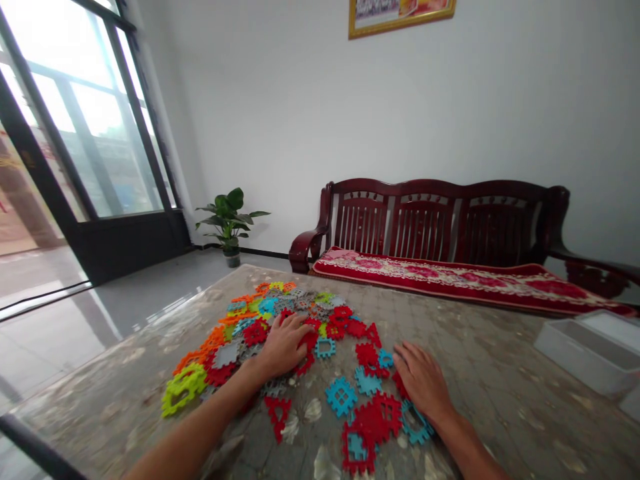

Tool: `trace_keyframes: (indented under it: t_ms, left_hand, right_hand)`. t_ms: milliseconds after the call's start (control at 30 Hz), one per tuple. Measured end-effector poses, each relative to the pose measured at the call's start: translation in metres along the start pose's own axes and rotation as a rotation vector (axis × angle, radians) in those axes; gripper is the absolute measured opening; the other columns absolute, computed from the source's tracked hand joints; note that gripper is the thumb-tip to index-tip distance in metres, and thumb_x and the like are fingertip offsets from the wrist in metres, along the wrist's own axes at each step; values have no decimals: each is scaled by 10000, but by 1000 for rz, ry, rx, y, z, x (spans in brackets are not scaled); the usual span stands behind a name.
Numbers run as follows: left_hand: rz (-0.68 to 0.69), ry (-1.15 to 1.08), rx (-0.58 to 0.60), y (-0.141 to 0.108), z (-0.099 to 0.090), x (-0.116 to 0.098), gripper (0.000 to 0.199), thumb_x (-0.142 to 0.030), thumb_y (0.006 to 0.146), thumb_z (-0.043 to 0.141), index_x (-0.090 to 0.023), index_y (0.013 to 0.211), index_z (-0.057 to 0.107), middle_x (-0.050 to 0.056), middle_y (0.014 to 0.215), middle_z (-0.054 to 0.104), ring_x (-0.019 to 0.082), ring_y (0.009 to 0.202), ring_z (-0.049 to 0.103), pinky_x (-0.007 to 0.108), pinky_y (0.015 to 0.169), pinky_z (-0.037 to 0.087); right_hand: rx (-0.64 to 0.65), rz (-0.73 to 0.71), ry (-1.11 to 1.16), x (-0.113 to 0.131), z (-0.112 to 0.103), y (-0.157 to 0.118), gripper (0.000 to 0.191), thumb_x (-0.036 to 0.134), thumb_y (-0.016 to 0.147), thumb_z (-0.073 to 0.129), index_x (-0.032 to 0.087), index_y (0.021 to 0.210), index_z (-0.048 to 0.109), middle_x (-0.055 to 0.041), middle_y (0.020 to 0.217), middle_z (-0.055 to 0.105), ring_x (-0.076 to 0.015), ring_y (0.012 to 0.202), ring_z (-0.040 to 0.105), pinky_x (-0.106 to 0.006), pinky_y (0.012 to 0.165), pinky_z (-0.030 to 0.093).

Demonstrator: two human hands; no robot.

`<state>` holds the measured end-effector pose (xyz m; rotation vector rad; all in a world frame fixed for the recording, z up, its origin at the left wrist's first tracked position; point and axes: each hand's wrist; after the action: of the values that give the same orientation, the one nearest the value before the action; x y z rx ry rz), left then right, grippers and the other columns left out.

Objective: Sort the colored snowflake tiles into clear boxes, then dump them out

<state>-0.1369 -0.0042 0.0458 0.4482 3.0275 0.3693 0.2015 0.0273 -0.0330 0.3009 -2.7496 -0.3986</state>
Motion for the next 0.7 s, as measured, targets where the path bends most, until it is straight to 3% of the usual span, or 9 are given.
trace_keyframes:
  t_ms: [100, 200, 300, 467, 700]
  left_hand:
    - [38, -31, -35, 31, 4, -37, 338, -343, 937, 495, -323, 1248, 627, 52, 1467, 528, 308, 1409, 393, 606, 1162, 233]
    - [80, -26, -30, 74, 16, -70, 450, -527, 955, 465, -321, 1342, 565, 62, 1526, 456, 322, 1464, 293, 610, 1189, 156]
    - [73, -17, 19, 116, 34, -80, 555, -616, 921, 479, -301, 1373, 550, 98, 1531, 451, 367, 1472, 268, 660, 1177, 108]
    - [-61, 23, 119, 150, 57, -56, 530, -592, 917, 484, -250, 1295, 627, 169, 1442, 538, 444, 1392, 381, 744, 1104, 141]
    - [-167, 95, 120, 130, 59, -10, 468, -512, 959, 421, -295, 1345, 573, 141, 1442, 544, 392, 1335, 462, 731, 1101, 137]
  right_hand:
    - [0, 19, 6, 0, 0, 1, 515, 438, 966, 322, 210, 1273, 666, -91, 1390, 607, -280, 1325, 506, -474, 1141, 345]
    - [-6, 33, 14, 1, 0, 1, 518, 442, 973, 309, 215, 1282, 659, -84, 1390, 607, -274, 1329, 504, -464, 1142, 347]
    - [-18, 30, 32, 1, -1, 1, 513, 432, 979, 310, 205, 1274, 663, -94, 1387, 608, -272, 1318, 513, -460, 1137, 355]
    - [-4, 37, 33, 2, -2, 0, 480, 404, 977, 340, 208, 1275, 661, -88, 1392, 605, -268, 1324, 506, -455, 1138, 354]
    - [1, 48, 4, 4, -2, 0, 432, 361, 929, 443, 228, 1281, 657, -81, 1411, 589, -279, 1320, 503, -451, 1131, 353]
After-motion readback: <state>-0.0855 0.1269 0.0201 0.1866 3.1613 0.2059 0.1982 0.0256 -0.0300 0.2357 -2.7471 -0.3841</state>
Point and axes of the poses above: each hand's wrist, its own y-axis towards the middle knuckle, its own z-axis out of the palm, x = y × z
